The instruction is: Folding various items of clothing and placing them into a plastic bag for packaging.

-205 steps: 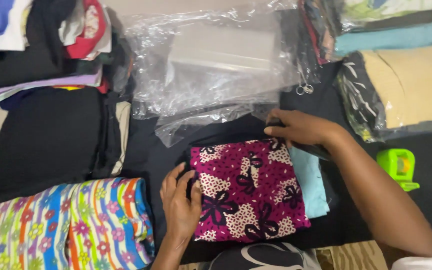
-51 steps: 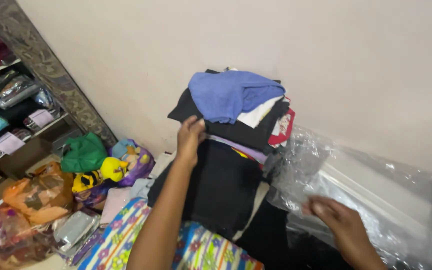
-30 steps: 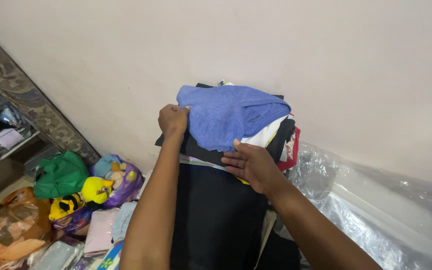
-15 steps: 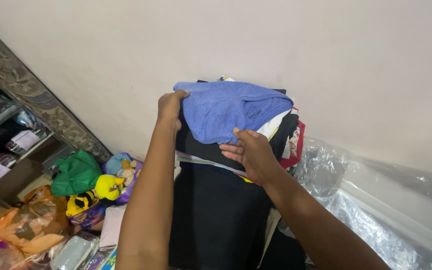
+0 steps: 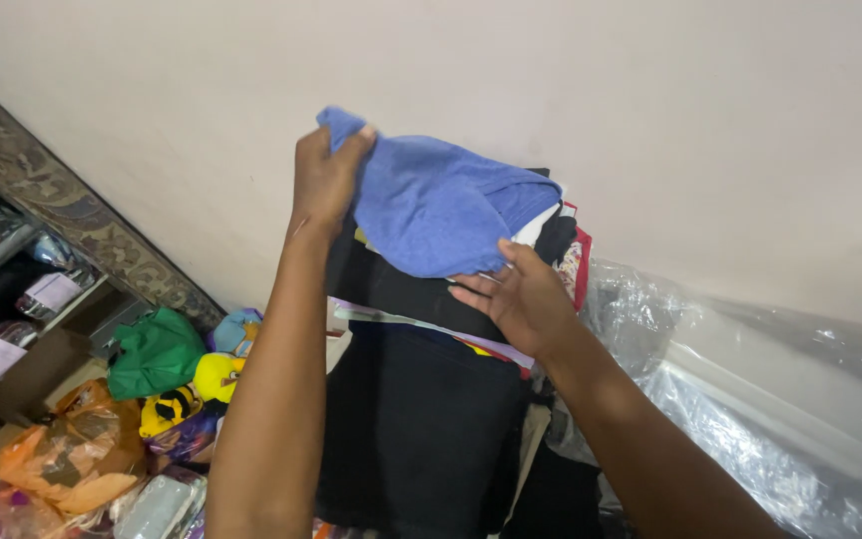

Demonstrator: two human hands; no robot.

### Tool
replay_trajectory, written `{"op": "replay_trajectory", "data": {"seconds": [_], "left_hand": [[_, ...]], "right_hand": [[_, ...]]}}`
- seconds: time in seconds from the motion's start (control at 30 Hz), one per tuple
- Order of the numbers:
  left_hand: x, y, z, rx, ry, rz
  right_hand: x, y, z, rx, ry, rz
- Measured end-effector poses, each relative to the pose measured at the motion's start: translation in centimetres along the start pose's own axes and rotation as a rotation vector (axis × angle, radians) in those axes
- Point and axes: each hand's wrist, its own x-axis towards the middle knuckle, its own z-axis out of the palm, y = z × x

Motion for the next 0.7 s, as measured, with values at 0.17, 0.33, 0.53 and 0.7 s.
{"op": "replay_trajectory", "data": {"seconds": [0.17, 0.33, 0.53, 0.7], "left_hand": [[-1.3, 9.2, 2.1, 0.112, -0.078, 0.357], [-4.8, 17.7, 5.4, 0.206, -0.15, 0.682], [-10.7, 23.6, 10.4, 0.093, -0.236, 0.825], [-13.9, 24.7, 13.4, 0.065, -0.279, 0.738]], "right_hand": [[-2.1, 1.2, -2.7, -0.089, -0.115, -0.062], [-3.1, 5.0, -8.1, 0.354, -0.37, -0.017], [-9.6, 5.2, -7.5, 0.281, -0.149, -0.042], [-10.8, 7.9, -15.2, 0.428, -0.279, -0.135]]}}
